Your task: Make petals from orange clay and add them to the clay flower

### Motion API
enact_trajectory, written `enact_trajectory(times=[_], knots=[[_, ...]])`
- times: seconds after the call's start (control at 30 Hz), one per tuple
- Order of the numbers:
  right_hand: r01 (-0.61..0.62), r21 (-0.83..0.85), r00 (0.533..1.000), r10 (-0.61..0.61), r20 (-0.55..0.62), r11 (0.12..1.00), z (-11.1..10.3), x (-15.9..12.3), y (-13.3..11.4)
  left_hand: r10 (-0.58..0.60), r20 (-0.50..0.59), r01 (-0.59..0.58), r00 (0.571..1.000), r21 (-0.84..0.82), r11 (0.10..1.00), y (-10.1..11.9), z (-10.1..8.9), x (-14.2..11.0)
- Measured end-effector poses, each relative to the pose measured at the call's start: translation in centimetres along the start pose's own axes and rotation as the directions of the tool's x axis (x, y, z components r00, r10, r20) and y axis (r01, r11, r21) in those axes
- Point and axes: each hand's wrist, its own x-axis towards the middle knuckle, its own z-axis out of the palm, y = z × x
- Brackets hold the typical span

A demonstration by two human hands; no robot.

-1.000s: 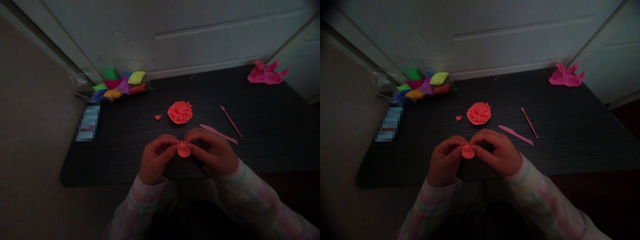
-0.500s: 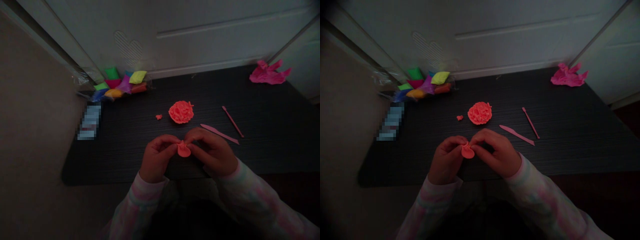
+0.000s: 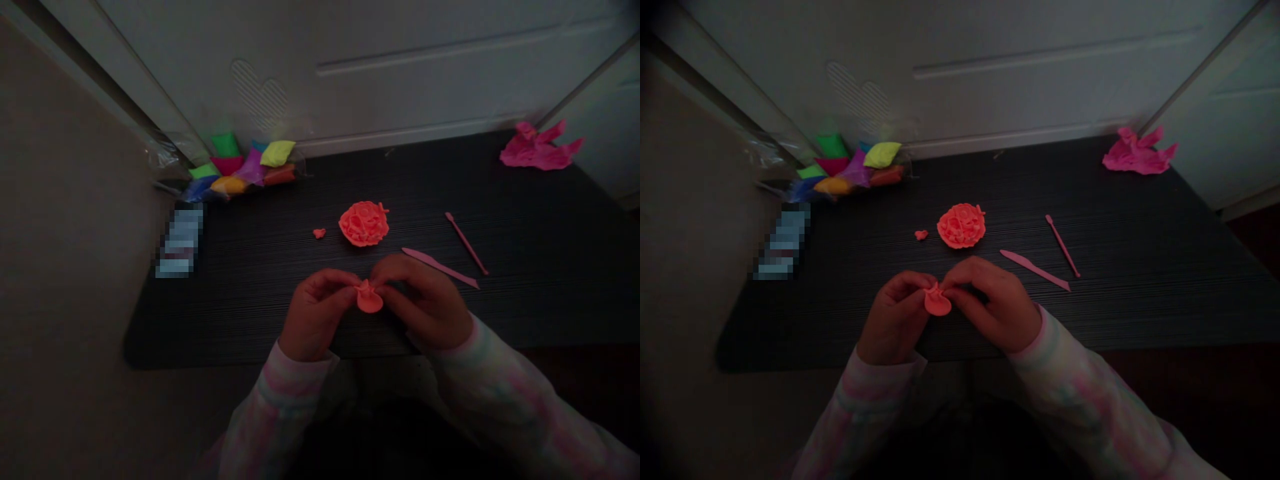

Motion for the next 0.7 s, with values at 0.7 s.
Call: enact_trajectory(times=[0.7], knots=[[-0.253, 0.115, 0.967, 0.249, 0.049, 0.961, 0.39, 0.24, -0.02, 0.007, -0.113, 0.004, 0.994, 0.094, 0.996, 0.02, 0.07, 0.13]])
